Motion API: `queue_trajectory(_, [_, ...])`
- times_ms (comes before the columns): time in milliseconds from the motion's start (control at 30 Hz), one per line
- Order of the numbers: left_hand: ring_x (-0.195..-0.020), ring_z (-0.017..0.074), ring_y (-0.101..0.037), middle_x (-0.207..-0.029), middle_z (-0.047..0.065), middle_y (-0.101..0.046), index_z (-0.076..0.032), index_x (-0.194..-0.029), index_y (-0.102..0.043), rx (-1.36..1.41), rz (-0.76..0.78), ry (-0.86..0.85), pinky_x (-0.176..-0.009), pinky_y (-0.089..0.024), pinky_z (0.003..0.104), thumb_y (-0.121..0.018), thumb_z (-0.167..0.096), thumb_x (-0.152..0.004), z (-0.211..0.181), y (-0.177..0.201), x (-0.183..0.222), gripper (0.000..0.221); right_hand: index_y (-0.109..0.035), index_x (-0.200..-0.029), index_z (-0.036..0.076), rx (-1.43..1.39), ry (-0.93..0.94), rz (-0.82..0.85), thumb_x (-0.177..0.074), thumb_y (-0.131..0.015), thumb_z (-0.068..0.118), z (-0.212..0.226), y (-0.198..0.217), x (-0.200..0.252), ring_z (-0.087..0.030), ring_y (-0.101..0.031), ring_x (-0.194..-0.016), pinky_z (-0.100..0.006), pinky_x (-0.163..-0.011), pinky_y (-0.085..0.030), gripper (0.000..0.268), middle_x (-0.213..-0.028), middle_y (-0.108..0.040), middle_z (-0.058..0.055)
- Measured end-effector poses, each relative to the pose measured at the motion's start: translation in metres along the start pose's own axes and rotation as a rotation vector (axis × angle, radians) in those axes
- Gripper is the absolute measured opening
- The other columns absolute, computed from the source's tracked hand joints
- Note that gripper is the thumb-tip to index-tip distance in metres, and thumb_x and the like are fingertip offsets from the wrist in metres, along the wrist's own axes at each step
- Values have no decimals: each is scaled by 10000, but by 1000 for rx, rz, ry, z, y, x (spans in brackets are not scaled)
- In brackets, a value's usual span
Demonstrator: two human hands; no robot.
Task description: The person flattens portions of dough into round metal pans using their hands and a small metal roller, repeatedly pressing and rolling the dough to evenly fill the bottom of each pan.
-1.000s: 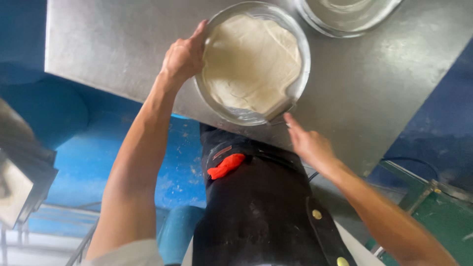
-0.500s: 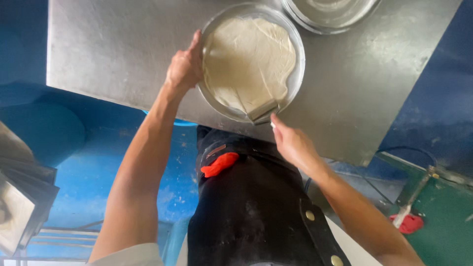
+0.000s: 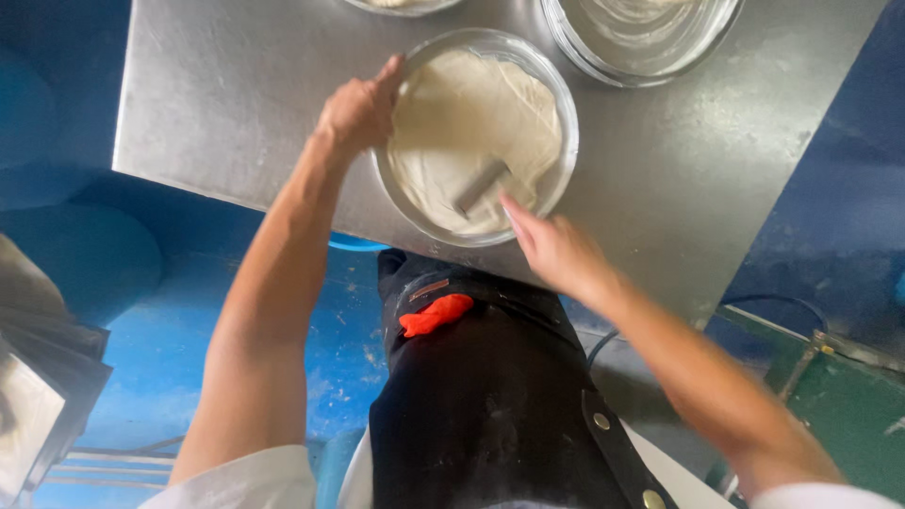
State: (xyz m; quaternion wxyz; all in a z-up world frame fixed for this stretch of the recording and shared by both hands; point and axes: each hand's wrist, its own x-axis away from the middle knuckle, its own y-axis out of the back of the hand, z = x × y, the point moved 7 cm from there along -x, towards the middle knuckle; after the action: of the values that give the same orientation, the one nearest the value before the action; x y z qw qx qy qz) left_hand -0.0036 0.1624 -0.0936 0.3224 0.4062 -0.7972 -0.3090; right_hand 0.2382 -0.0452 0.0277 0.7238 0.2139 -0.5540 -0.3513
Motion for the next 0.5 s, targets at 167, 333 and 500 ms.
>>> queue_trajectory(167, [-834, 451, -707, -898, 238, -727, -258, -1573, -393, -91, -42, -48, -714, -562, 558, -578, -170, -981, 16, 14, -19, 626, -366, -1592, 340, 177, 189, -57, -1013, -518, 280, -25, 34, -30, -391, -657, -499, -545, -500, -534, 601, -634, -667, -181])
queue_trajectory(333, [-783, 452, -702, -887, 240, -722, -220, -1546, -431, -88, -38, -88, -682, -556, 563, -561, -237, -1034, 6, 0, -6, 529, -419, -1533, 376, 299, 70, 77, -1017, -520, 341, -70, 46, 12, -384, -680, -527, -530, -500, -558, 527, -638, -670, -183])
queue_trajectory(500, [-786, 445, -705, -882, 252, -709, -246, -1565, -427, -50, -9, 10, -717, -555, 557, -523, -239, -1031, -4, 29, -10, 542, -428, -1562, 331, 53, 264, -241, -1066, -520, 335, -12, 81, -72, -358, -650, -498, -529, -496, -522, 505, -635, -640, -177])
